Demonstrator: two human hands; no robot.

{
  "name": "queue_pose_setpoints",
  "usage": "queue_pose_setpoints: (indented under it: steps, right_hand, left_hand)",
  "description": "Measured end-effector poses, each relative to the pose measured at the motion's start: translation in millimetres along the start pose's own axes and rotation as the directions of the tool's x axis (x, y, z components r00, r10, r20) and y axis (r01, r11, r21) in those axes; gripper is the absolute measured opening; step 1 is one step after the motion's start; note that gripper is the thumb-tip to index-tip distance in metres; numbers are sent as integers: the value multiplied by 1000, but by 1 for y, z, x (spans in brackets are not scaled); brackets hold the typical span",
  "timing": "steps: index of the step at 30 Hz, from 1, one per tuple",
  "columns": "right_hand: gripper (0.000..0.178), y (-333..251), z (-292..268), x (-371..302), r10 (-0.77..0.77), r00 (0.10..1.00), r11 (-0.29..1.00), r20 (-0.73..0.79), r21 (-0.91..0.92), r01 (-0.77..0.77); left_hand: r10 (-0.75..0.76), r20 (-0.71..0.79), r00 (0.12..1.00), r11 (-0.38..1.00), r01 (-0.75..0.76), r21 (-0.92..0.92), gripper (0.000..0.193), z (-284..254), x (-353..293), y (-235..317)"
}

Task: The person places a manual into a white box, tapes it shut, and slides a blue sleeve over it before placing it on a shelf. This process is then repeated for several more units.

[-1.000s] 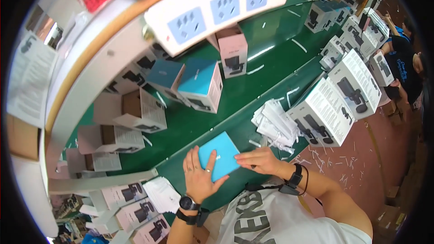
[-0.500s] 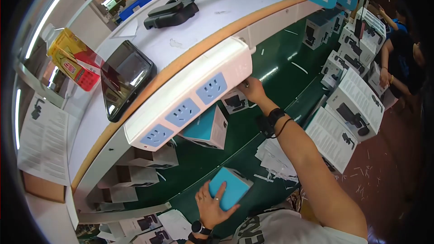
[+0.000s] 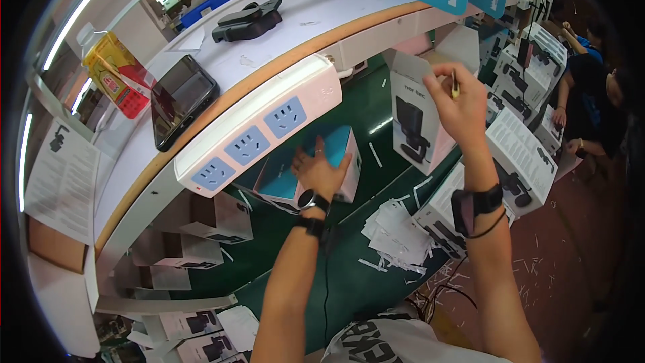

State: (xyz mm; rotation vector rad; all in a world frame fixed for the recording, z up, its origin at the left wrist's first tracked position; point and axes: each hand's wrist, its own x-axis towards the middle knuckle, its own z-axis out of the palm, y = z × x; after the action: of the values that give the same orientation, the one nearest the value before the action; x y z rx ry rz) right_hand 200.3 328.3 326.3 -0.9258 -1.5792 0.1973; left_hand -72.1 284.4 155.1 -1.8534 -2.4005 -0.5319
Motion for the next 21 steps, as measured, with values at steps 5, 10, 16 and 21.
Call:
queue_pose_setpoints:
  steps: [5, 10, 16, 21]
  right_hand:
    - [13, -32, -27, -37, -133, 991, 989, 15, -55, 134]
    - [15, -70, -43, -67, -133, 989, 991, 65, 31, 131]
    - [18, -144, -7, -107, -226, 957, 965, 183, 179, 193]
    - [17, -155, 40, -216, -293, 903, 954, 315, 156, 256]
  left_hand:
    - [205, -234, 950, 979, -197, 58, 79, 88, 1, -23]
    - [288, -61, 956, 958, -288, 15, 69, 49, -11, -28]
    - [96, -170, 981, 968, -132, -212, 72, -7, -116, -139]
    - [35, 233, 972, 498, 185, -847, 89, -117, -283, -95]
